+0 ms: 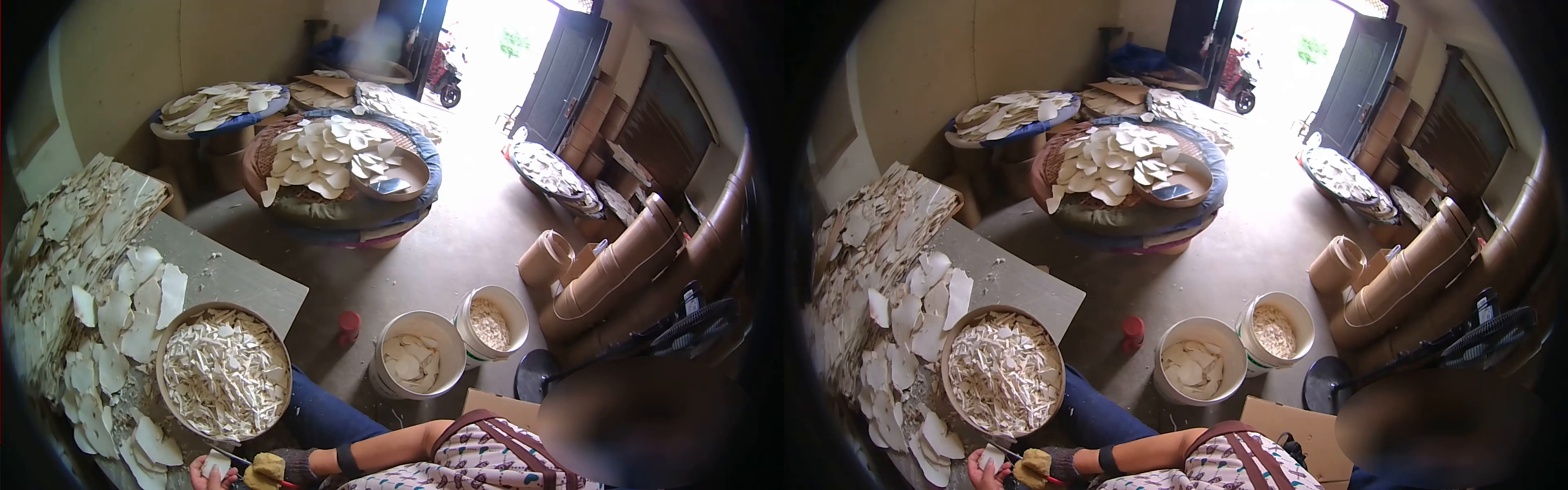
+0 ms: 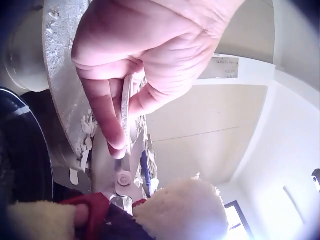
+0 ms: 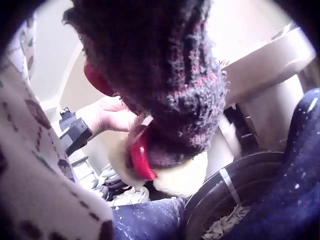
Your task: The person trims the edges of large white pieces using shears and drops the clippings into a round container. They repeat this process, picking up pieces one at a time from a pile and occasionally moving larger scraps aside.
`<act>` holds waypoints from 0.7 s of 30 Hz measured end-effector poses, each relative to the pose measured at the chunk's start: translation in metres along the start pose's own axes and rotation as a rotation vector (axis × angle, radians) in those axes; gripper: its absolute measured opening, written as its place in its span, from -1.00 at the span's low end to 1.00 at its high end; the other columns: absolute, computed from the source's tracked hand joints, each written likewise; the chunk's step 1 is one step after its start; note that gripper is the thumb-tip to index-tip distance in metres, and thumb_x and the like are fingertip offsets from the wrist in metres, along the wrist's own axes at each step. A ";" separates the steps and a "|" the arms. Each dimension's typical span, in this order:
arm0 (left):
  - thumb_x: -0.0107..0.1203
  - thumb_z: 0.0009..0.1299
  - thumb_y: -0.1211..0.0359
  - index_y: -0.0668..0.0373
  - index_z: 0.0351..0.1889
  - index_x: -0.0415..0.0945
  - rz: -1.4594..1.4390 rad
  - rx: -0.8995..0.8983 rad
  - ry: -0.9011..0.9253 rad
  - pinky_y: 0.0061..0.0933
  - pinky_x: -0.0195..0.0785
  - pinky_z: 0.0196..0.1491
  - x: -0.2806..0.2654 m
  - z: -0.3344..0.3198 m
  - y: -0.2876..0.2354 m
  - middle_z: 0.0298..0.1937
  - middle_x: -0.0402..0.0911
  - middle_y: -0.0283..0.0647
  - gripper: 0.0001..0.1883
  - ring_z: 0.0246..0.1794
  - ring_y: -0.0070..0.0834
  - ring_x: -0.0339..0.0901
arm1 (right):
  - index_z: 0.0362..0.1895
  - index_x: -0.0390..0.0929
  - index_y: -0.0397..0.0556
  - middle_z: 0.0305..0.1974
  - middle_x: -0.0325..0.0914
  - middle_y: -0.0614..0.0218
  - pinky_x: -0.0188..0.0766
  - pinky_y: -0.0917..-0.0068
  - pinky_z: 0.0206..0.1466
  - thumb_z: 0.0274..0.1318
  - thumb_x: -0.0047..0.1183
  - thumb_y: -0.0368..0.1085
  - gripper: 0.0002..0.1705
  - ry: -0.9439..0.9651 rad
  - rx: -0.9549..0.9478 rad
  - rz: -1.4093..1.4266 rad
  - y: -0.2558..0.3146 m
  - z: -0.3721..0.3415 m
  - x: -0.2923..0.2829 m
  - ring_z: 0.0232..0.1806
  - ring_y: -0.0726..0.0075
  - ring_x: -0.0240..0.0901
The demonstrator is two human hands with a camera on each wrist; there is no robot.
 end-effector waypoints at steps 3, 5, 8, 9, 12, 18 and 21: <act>0.06 0.21 0.49 0.33 0.05 0.21 -0.025 -0.006 0.030 -0.52 0.40 -0.24 0.007 0.000 -0.002 -0.15 0.43 -0.10 -0.56 -0.25 -0.39 0.45 | -0.30 0.46 -0.05 -0.33 0.51 0.17 0.34 0.36 -0.20 0.14 -0.17 -0.08 -0.69 0.080 0.202 0.143 0.045 -0.006 -0.040 -0.30 0.12 0.41; 0.06 0.22 0.49 0.31 0.08 0.18 -0.058 0.002 0.066 -0.53 0.39 -0.25 -0.001 0.007 0.009 -0.15 0.43 -0.11 -0.54 -0.23 -0.40 0.45 | -0.29 0.47 -0.06 -0.33 0.50 0.16 0.34 0.36 -0.20 0.14 -0.18 -0.08 -0.68 0.077 0.156 0.109 0.042 -0.003 -0.038 -0.30 0.13 0.41; 0.05 0.21 0.47 0.22 0.01 0.32 -0.055 0.142 -0.122 -0.45 0.37 -0.18 -0.019 0.011 0.022 -0.09 0.41 -0.10 -0.62 -0.20 -0.35 0.45 | -0.28 0.47 -0.06 -0.34 0.50 0.17 0.34 0.35 -0.20 0.15 -0.17 -0.05 -0.65 0.207 0.177 0.194 0.054 0.004 -0.037 -0.31 0.13 0.40; 0.06 0.21 0.46 0.20 -0.04 0.37 0.146 0.355 -0.155 -0.42 0.36 -0.15 -0.018 0.009 0.013 -0.08 0.40 -0.10 -0.67 -0.19 -0.33 0.45 | -0.28 0.48 -0.06 -0.34 0.50 0.17 0.33 0.35 -0.20 0.15 -0.17 -0.04 -0.65 0.171 0.170 0.215 0.063 0.004 -0.045 -0.32 0.13 0.40; 0.07 0.18 0.41 0.12 -0.31 0.54 0.438 0.648 -0.318 -0.28 0.28 -0.04 -0.003 -0.011 -0.006 -0.03 0.38 -0.07 -0.88 -0.20 -0.24 0.46 | -0.27 0.48 -0.06 -0.35 0.50 0.17 0.33 0.35 -0.20 0.14 -0.17 -0.03 -0.63 0.096 0.157 0.253 0.077 -0.003 -0.059 -0.33 0.13 0.39; 0.07 0.18 0.46 0.26 -0.08 0.41 -0.020 0.303 -0.270 -0.45 0.37 -0.20 -0.014 0.009 0.013 -0.06 0.44 -0.14 -0.68 -0.20 -0.36 0.45 | -0.26 0.48 -0.07 -0.35 0.50 0.15 0.33 0.35 -0.19 0.15 -0.17 -0.01 -0.61 0.147 0.252 0.240 0.081 -0.006 -0.064 -0.31 0.13 0.40; 0.06 0.18 0.49 0.32 0.00 0.34 -0.003 0.228 -0.220 -0.52 0.39 -0.28 -0.014 0.014 0.011 -0.09 0.46 -0.15 -0.61 -0.21 -0.39 0.45 | -0.28 0.48 -0.07 -0.35 0.50 0.15 0.33 0.35 -0.19 0.15 -0.18 0.00 -0.60 0.110 0.263 0.257 0.084 -0.008 -0.068 -0.31 0.13 0.40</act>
Point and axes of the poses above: each hand's wrist, its own z-axis towards the middle knuckle, its own x-axis out of the palm, y = z × x, the point moved 8 cm from there along z, towards the middle knuckle
